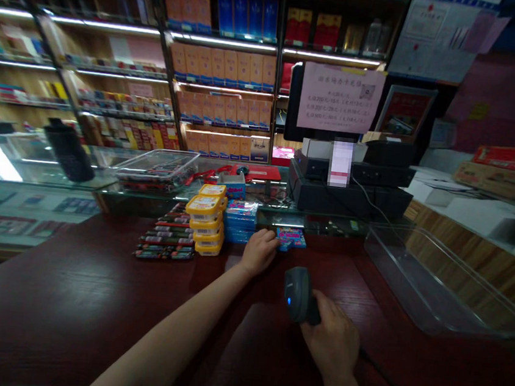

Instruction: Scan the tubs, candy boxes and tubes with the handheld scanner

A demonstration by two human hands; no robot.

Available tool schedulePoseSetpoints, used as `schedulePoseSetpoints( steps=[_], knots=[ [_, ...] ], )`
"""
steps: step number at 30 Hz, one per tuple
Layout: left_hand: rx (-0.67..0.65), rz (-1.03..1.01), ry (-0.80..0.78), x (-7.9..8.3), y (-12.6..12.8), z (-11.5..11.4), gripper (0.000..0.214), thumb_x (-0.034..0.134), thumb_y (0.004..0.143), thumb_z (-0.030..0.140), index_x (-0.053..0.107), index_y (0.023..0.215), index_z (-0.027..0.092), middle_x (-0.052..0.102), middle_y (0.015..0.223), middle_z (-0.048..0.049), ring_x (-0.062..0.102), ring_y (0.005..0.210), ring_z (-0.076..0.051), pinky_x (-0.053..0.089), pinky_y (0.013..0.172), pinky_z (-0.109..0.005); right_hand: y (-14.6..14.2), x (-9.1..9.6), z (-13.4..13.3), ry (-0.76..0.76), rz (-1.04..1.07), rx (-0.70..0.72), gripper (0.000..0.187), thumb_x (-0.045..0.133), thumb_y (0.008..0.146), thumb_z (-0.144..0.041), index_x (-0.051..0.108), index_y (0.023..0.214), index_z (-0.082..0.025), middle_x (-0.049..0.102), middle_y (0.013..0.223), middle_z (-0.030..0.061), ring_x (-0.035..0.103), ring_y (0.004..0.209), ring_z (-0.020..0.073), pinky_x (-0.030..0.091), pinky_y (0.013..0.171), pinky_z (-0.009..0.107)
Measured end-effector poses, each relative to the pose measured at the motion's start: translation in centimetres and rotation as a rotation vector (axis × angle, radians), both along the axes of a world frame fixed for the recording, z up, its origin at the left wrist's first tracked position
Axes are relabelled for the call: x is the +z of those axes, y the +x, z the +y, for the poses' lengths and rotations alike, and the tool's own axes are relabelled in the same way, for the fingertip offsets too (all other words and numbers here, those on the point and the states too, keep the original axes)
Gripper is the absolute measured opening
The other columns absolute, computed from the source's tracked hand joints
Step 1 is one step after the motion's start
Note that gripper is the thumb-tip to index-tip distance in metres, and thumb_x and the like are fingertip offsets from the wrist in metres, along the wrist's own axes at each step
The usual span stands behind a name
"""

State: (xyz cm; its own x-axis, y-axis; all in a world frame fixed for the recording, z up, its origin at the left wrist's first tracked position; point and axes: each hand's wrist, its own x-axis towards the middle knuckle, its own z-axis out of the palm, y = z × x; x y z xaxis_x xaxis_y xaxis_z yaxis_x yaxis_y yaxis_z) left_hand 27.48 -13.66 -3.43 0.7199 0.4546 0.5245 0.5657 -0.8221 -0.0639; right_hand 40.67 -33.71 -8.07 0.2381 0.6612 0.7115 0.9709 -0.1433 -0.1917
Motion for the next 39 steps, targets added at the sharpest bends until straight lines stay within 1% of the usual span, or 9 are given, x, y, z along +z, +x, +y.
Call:
schedulePoseSetpoints(
  steps=[5,8,11,14,17,22,27,32,39],
  knots=[
    [0.033,-0.057,-0.087,-1.3,2.5,1.9,0.02,0.047,0.086,0.019,0.068,0.087,0.02,0.058,0.091,-0.0076,0.048,0.09,-0.021,0.041,0.077,-0.034,0.1,0.1,0.1,0.001,0.033,-0.01,0.028,0.052,0.08,-0.031,0.062,0.102,-0.016,0.072,0.093,0.0074,0.067,0.077,0.0204,0.044,0.067,0.029],
    [-0.008,-0.155,-0.205,-2.3,3.5,2.9,0.017,0.057,0.083,0.022,0.07,0.093,0.022,0.059,0.095,-0.0062,0.049,0.094,-0.021,0.042,0.08,-0.032,-0.1,0.5,0.1,-0.051,0.069,-0.025,0.028,0.051,0.081,-0.029,0.062,0.103,-0.017,0.072,0.093,0.0076,0.067,0.079,0.0206,0.044,0.067,0.029],
    [-0.02,-0.282,-0.321,-3.3,3.6,3.5,0.026,0.068,0.076,0.024,0.069,0.102,0.025,0.059,0.105,-0.0045,0.049,0.1,-0.02,0.042,0.087,-0.032,-0.4,1.1,0.3,-0.15,0.127,-0.077,0.026,0.053,0.079,-0.028,0.062,0.102,-0.02,0.072,0.091,0.0041,0.067,0.079,0.0203,0.043,0.065,0.029],
    [0.132,-0.385,-0.378,-4.2,3.0,3.5,0.039,0.076,0.068,0.027,0.068,0.106,0.025,0.055,0.115,-0.0062,0.049,0.108,-0.023,0.04,0.093,-0.035,-0.8,1.8,0.6,-0.284,0.183,-0.125,0.023,0.054,0.078,-0.027,0.062,0.099,-0.024,0.072,0.089,0.0005,0.067,0.078,0.0201,0.041,0.063,0.029],
    [0.269,-0.436,-0.441,-4.7,2.6,3.4,0.045,0.079,0.064,0.027,0.067,0.107,0.022,0.053,0.115,-0.0084,0.051,0.106,-0.023,0.041,0.092,-0.034,-1.0,2.4,0.8,-0.371,0.205,-0.143,0.024,0.054,0.078,-0.025,0.063,0.1,-0.026,0.072,0.087,-0.0002,0.066,0.076,0.0188,0.038,0.062,0.028],
    [0.244,-0.51,-0.514,-4.7,3.0,3.8,0.025,0.073,0.07,0.018,0.069,0.095,0.018,0.056,0.104,-0.0064,0.056,0.095,-0.017,0.043,0.086,-0.028,-1.1,2.7,1.0,-0.435,0.215,-0.146,0.023,0.056,0.078,-0.025,0.066,0.099,-0.027,0.072,0.086,0.0,0.066,0.074,0.0177,0.037,0.061,0.027],
    [0.251,-0.474,-0.527,-4.1,3.9,3.9,0.012,0.068,0.074,0.016,0.069,0.086,0.016,0.057,0.093,-0.0055,0.057,0.087,-0.015,0.043,0.079,-0.025,-1.0,2.5,1.0,-0.434,0.209,-0.148,0.025,0.055,0.078,-0.024,0.066,0.1,-0.027,0.072,0.088,0.0003,0.066,0.078,0.0164,0.036,0.062,0.026],
    [0.292,-0.457,-0.54,-3.8,4.9,4.1,0.012,0.067,0.074,0.017,0.068,0.087,0.017,0.057,0.095,-0.0056,0.057,0.085,-0.016,0.042,0.076,-0.025,-0.9,2.3,1.1,-0.421,0.216,-0.145,0.024,0.056,0.078,-0.023,0.065,0.099,-0.027,0.072,0.089,0.0,0.065,0.076,0.0159,0.036,0.063,0.026],
    [0.188,-0.496,-0.601,-4.3,5.3,5.2,0.019,0.062,0.071,0.003,0.069,0.084,0.016,0.059,0.095,-0.005,0.057,0.088,-0.015,0.042,0.08,-0.025,-1.0,2.7,1.1,-0.453,0.264,-0.156,0.023,0.058,0.077,-0.024,0.065,0.098,-0.029,0.072,0.087,-0.002,0.066,0.078,0.0182,0.036,0.062,0.028]
  ],
)
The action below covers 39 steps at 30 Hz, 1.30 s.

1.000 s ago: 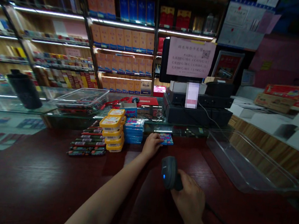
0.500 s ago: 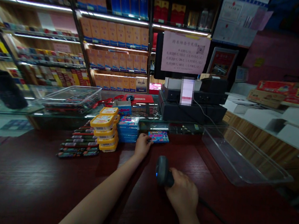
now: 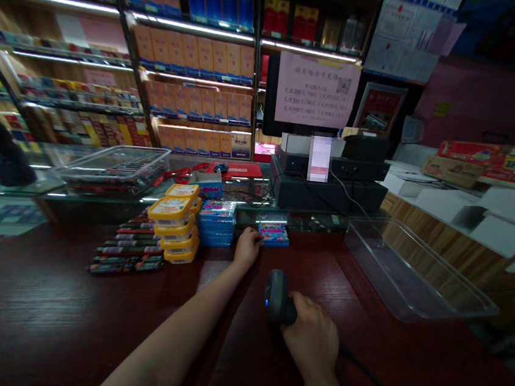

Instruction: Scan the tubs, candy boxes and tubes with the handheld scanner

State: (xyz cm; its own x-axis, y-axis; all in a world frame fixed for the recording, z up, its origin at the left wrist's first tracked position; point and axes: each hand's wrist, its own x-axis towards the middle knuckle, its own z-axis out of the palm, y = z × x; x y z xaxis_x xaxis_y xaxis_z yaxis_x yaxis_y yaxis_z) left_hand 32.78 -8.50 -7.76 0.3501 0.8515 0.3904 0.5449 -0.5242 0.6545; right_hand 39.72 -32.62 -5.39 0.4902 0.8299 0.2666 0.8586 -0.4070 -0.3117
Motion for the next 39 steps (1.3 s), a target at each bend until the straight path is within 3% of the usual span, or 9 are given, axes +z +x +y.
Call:
schedulePoseSetpoints(
  steps=[8,14,18,21,23,28,32,39],
  knots=[
    [-0.03,0.047,0.014,0.3,-0.2,-0.2,0.026,0.053,0.076,0.004,0.07,0.092,0.016,0.061,0.099,-0.0066,0.058,0.09,-0.016,0.044,0.083,-0.026,-0.1,0.2,-0.1,-0.021,-0.012,0.012,0.023,0.052,0.08,-0.024,0.065,0.099,-0.028,0.072,0.089,0.0002,0.066,0.079,0.0179,0.036,0.062,0.027],
    [-0.076,0.212,0.338,3.5,-2.7,-2.4,0.028,0.044,0.087,0.019,0.068,0.102,0.023,0.061,0.107,-0.0091,0.051,0.105,-0.023,0.04,0.093,-0.035,-0.3,0.7,-0.3,-0.055,0.032,-0.008,0.021,0.051,0.08,-0.027,0.064,0.097,-0.029,0.072,0.09,-0.0006,0.067,0.08,0.0199,0.036,0.06,0.029],
    [0.1,0.242,0.494,5.9,-5.0,-2.6,0.041,0.045,0.086,0.018,0.054,0.126,0.021,0.051,0.132,-0.0119,0.037,0.127,-0.029,0.025,0.108,-0.045,-0.4,0.8,-0.4,-0.084,0.051,-0.01,0.02,0.051,0.08,-0.026,0.062,0.096,-0.031,0.071,0.09,-0.0023,0.067,0.082,0.0207,0.037,0.061,0.029],
    [0.242,0.289,0.461,6.5,-6.1,-1.7,0.052,0.051,0.082,0.016,0.044,0.134,0.014,0.042,0.141,-0.0177,0.026,0.136,-0.032,0.011,0.112,-0.053,-0.4,0.7,-0.5,-0.088,0.033,-0.006,0.021,0.052,0.08,-0.026,0.062,0.098,-0.03,0.071,0.09,-0.0014,0.067,0.083,0.0211,0.038,0.062,0.029],
    [0.263,0.331,0.421,6.5,-6.6,-1.2,0.049,0.05,0.083,0.015,0.045,0.131,0.015,0.045,0.139,-0.0183,0.031,0.134,-0.032,0.009,0.111,-0.056,-0.4,0.6,-0.5,-0.08,0.022,-0.005,0.02,0.051,0.081,-0.027,0.062,0.098,-0.03,0.071,0.09,-0.0013,0.067,0.082,0.0207,0.038,0.062,0.029],
    [0.22,0.365,0.442,7.0,-7.7,-1.5,0.031,0.041,0.086,0.01,0.059,0.109,0.02,0.06,0.117,-0.0132,0.048,0.118,-0.027,0.02,0.109,-0.05,-0.3,0.1,-0.6,-0.031,-0.026,0.011,0.025,0.051,0.082,-0.029,0.063,0.105,-0.028,0.072,0.095,0.0012,0.067,0.08,0.0194,0.04,0.062,0.029],
    [0.17,0.439,0.469,8.0,-8.5,-2.4,0.027,0.038,0.089,0.013,0.063,0.098,0.018,0.062,0.1,-0.013,0.052,0.105,-0.026,0.033,0.099,-0.042,-0.4,0.1,-0.6,-0.031,-0.052,0.01,0.025,0.051,0.082,-0.029,0.063,0.104,-0.027,0.072,0.092,0.0014,0.068,0.079,0.0203,0.041,0.061,0.029],
    [-0.02,0.31,0.485,8.8,-10.7,-5.7,0.034,0.042,0.09,0.019,0.055,0.121,0.025,0.059,0.113,-0.0098,0.05,0.108,-0.023,0.036,0.094,-0.034,-0.5,0.1,-0.8,0.007,-0.043,0.028,0.025,0.05,0.081,-0.028,0.063,0.101,-0.029,0.073,0.086,0.0004,0.068,0.077,0.0202,0.039,0.059,0.029]
  ],
)
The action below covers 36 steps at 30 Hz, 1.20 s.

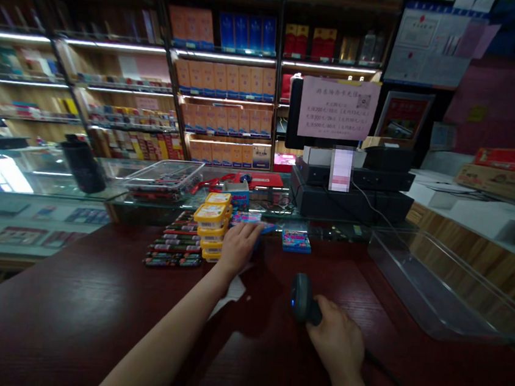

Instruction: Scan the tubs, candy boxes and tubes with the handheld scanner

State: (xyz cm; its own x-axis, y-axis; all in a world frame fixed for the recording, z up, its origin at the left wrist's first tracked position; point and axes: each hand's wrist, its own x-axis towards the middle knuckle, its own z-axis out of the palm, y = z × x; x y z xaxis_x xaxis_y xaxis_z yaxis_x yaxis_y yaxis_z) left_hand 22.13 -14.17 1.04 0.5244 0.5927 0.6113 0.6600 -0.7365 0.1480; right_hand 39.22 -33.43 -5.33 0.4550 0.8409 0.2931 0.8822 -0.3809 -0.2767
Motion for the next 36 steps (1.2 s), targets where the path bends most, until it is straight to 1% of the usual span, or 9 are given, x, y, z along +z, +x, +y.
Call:
schedulePoseSetpoints(
  steps=[4,7,10,13,18,24,27,32,36],
  knots=[
    [0.089,-0.269,-0.084,-1.5,-0.9,-2.2,0.02,0.044,0.09,0.026,0.06,0.103,0.021,0.062,0.1,-0.0101,0.053,0.102,-0.024,0.039,0.092,-0.036,0.1,0.1,-0.1,-0.034,0.018,-0.012,0.026,0.048,0.082,-0.031,0.063,0.104,-0.029,0.073,0.091,0.0013,0.068,0.079,0.0221,0.039,0.06,0.03],
    [0.126,-0.693,-0.301,-4.0,-0.9,-2.8,0.016,0.048,0.087,0.034,0.054,0.091,0.02,0.061,0.089,-0.0068,0.058,0.089,-0.022,0.047,0.083,-0.037,0.0,0.2,-0.2,-0.053,0.011,-0.011,0.027,0.047,0.082,-0.031,0.063,0.104,-0.028,0.073,0.091,0.0025,0.068,0.081,0.0227,0.039,0.06,0.031],
    [-0.017,-1.167,-0.669,-6.7,-0.7,-2.9,0.031,0.054,0.081,0.047,0.045,0.091,0.02,0.06,0.089,-0.0038,0.062,0.079,-0.017,0.054,0.07,-0.036,-0.3,0.2,-0.3,-0.03,-0.002,0.014,0.027,0.047,0.082,-0.03,0.063,0.103,-0.027,0.073,0.09,0.0031,0.067,0.08,0.0216,0.039,0.06,0.03],
    [-0.177,-1.404,-0.875,-8.5,-0.6,-2.7,0.048,0.066,0.07,0.053,0.042,0.093,0.02,0.06,0.095,-0.0045,0.064,0.083,-0.017,0.056,0.073,-0.039,-0.7,0.2,-0.4,-0.021,0.009,0.039,0.026,0.048,0.081,-0.029,0.064,0.102,-0.027,0.073,0.09,0.003,0.067,0.081,0.0223,0.039,0.061,0.03],
    [-0.244,-1.468,-0.925,-9.6,-0.9,-2.5,0.052,0.071,0.067,0.048,0.045,0.101,0.019,0.06,0.105,-0.0074,0.064,0.093,-0.02,0.056,0.081,-0.042,-1.4,0.8,-0.7,0.012,0.213,0.097,0.027,0.053,0.077,-0.038,0.065,0.1,-0.029,0.073,0.088,0.0018,0.067,0.082,0.0241,0.041,0.063,0.031],
    [-0.244,-1.494,-0.906,-10.1,-0.9,-2.3,0.043,0.07,0.07,0.035,0.047,0.103,0.019,0.061,0.105,-0.0069,0.064,0.094,-0.019,0.057,0.08,-0.042,-3.1,2.4,-1.2,0.176,0.657,0.284,0.039,0.065,0.068,-0.042,0.064,0.099,-0.018,0.072,0.097,0.0078,0.066,0.089,0.0237,0.048,0.078,0.032],
    [-0.241,-1.495,-0.904,-10.2,-0.8,-2.2,0.039,0.068,0.072,0.032,0.047,0.102,0.019,0.061,0.106,-0.0071,0.064,0.094,-0.019,0.057,0.08,-0.043,-4.0,2.9,-1.4,0.199,0.732,0.297,0.036,0.066,0.068,-0.041,0.065,0.095,-0.017,0.072,0.094,0.0073,0.065,0.087,0.023,0.048,0.079,0.033],
    [-0.226,-1.501,-0.893,-10.2,-0.7,-2.0,0.04,0.069,0.07,0.028,0.051,0.104,0.017,0.061,0.111,-0.0103,0.062,0.101,-0.023,0.056,0.081,-0.044,-4.7,3.0,-1.5,0.254,0.788,0.269,0.033,0.066,0.065,-0.039,0.067,0.09,-0.018,0.072,0.084,0.0047,0.065,0.076,0.0211,0.049,0.069,0.031],
    [-0.238,-1.516,-0.9,-10.3,-0.7,-2.0,0.044,0.071,0.069,0.031,0.05,0.104,0.017,0.061,0.109,-0.0091,0.062,0.098,-0.022,0.056,0.08,-0.044,-4.6,3.0,-1.5,0.27,0.81,0.266,0.031,0.066,0.064,-0.04,0.067,0.086,-0.018,0.072,0.08,0.0041,0.064,0.071,0.0199,0.049,0.067,0.03]
  ],
)
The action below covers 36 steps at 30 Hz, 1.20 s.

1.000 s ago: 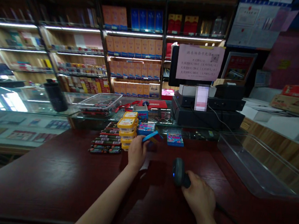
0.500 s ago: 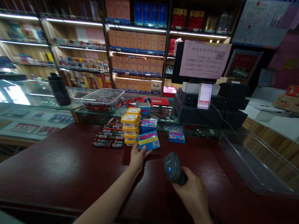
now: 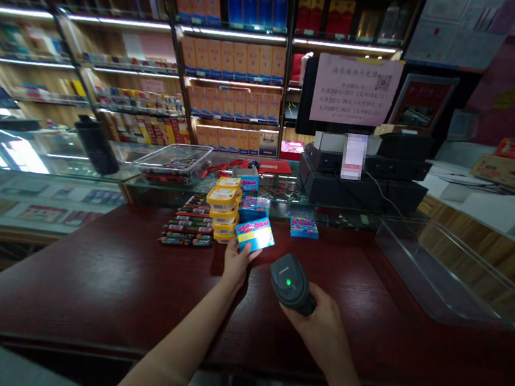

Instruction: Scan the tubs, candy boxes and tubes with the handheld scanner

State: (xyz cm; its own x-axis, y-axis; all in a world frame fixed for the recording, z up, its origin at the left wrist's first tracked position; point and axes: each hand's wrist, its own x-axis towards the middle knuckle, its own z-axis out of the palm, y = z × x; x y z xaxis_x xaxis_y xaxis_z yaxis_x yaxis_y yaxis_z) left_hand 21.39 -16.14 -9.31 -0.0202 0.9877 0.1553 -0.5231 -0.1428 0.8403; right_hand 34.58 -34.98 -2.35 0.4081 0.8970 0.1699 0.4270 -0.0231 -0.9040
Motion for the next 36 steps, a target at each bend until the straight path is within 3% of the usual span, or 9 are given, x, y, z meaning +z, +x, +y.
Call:
schedulePoseSetpoints(
  steps=[7,13,16,20,26,31,36],
  knots=[
    [-0.011,-0.034,-0.007,0.0,0.0,-0.2,0.049,0.075,0.065,0.038,0.048,0.101,0.018,0.062,0.102,-0.0058,0.064,0.093,-0.02,0.056,0.081,-0.044,0.7,-0.9,0.2,-0.019,-0.1,0.031,0.041,0.066,0.066,-0.045,0.066,0.096,-0.017,0.073,0.092,0.0081,0.066,0.084,0.0232,0.049,0.071,0.031],
    [-0.012,-0.035,0.003,0.4,0.0,-0.5,0.054,0.078,0.061,0.035,0.05,0.103,0.018,0.064,0.101,-0.0069,0.065,0.09,-0.021,0.056,0.078,-0.043,3.6,-1.1,0.1,-0.214,-0.695,-0.11,0.023,0.058,0.074,-0.035,0.065,0.095,-0.026,0.072,0.079,0.0029,0.067,0.076,0.0247,0.041,0.06,0.03],
    [0.02,0.081,0.067,0.9,-0.1,-0.6,0.052,0.079,0.057,0.03,0.056,0.101,0.014,0.067,0.093,-0.0065,0.065,0.084,-0.02,0.055,0.078,-0.04,5.4,-1.9,0.2,-0.198,-0.936,-0.117,0.023,0.052,0.079,-0.03,0.063,0.099,-0.025,0.072,0.079,0.003,0.068,0.072,0.0223,0.039,0.057,0.028],
    [0.154,0.349,0.172,1.6,-0.4,-0.8,0.034,0.075,0.062,0.028,0.063,0.09,0.013,0.068,0.084,-0.0043,0.064,0.077,-0.018,0.052,0.078,-0.034,6.6,-3.9,0.7,-0.115,-1.079,-0.15,0.025,0.049,0.081,-0.025,0.061,0.103,-0.021,0.071,0.088,0.005,0.067,0.078,0.0213,0.043,0.063,0.029],
    [0.363,0.654,0.523,3.2,-0.6,-1.4,0.015,0.066,0.075,0.03,0.065,0.084,0.018,0.063,0.08,-0.0011,0.058,0.077,-0.015,0.047,0.075,-0.028,6.8,-5.4,1.0,-0.05,-1.075,-0.103,0.029,0.049,0.08,-0.02,0.059,0.108,-0.021,0.07,0.1,0.0046,0.065,0.087,0.0206,0.044,0.071,0.03],
    [0.313,0.886,0.853,5.5,0.7,-0.9,0.019,0.056,0.079,0.017,0.067,0.094,0.021,0.06,0.084,-0.0033,0.055,0.082,-0.016,0.045,0.075,-0.03,6.8,-5.1,1.0,-0.08,-1.016,-0.065,0.03,0.049,0.078,-0.018,0.06,0.105,-0.023,0.071,0.097,0.0028,0.065,0.085,0.0186,0.043,0.071,0.027],
    [0.254,1.143,1.088,7.2,3.9,1.3,0.031,0.051,0.081,0.013,0.066,0.105,0.024,0.06,0.089,-0.0048,0.051,0.085,-0.018,0.041,0.077,-0.032,6.6,-5.0,1.1,-0.078,-0.975,-0.091,0.028,0.048,0.077,-0.016,0.061,0.102,-0.022,0.071,0.094,0.0023,0.065,0.082,0.0181,0.043,0.069,0.027]
  ],
)
